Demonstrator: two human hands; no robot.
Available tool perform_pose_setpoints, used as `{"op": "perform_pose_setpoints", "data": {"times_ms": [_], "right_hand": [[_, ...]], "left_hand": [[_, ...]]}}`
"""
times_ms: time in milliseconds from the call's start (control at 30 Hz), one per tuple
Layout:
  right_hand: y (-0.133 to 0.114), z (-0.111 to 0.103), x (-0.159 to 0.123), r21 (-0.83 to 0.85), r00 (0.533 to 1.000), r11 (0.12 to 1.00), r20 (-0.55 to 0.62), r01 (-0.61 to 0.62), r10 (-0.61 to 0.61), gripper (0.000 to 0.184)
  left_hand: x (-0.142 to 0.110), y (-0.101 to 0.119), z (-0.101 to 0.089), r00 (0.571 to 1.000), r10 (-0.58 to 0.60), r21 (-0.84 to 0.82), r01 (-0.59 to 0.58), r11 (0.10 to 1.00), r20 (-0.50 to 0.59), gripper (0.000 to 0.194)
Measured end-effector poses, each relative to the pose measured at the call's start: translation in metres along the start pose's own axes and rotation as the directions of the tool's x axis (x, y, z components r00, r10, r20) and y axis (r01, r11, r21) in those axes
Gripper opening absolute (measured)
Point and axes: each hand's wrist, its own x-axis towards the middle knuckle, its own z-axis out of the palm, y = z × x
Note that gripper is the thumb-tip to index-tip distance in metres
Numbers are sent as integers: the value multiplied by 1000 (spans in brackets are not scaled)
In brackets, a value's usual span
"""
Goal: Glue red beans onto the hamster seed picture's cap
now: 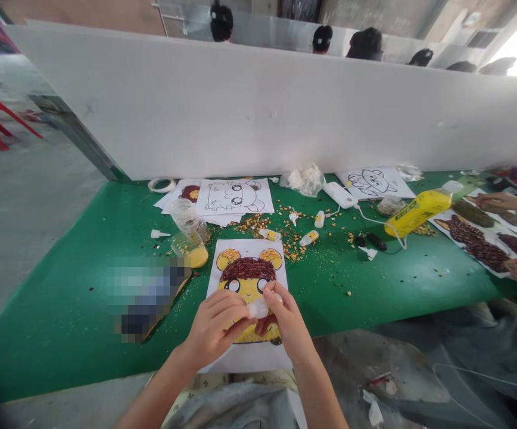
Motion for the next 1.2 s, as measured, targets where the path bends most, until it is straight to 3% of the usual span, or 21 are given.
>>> {"op": "perform_pose_setpoints", "data": {"times_ms": [333, 500, 800, 1033, 1200], "right_hand": [[3, 8, -1, 151, 996, 988, 85, -4, -9, 33], [4, 9, -2, 168, 988, 986, 154, -23, -3, 34], [2, 15, -4, 193, 988, 981, 153, -20, -10, 35], [9, 7, 0, 208, 983, 978, 183, -22, -17, 30], [16, -3, 4, 187, 979, 982, 203, -29, -9, 32]], "left_hand": [[-6, 3, -2, 974, 124, 37, -119, 992, -190, 25], [-8, 6, -2, 965, 142, 15, -142, 990, -220, 30], [-12, 6, 0, 956, 143, 18, -143, 990, -257, 32], [-5, 13, -4, 939, 15, -107, -55, 993, -342, 27], [-4, 11, -10, 916, -13, -128, -42, 991, -402, 25]]}}
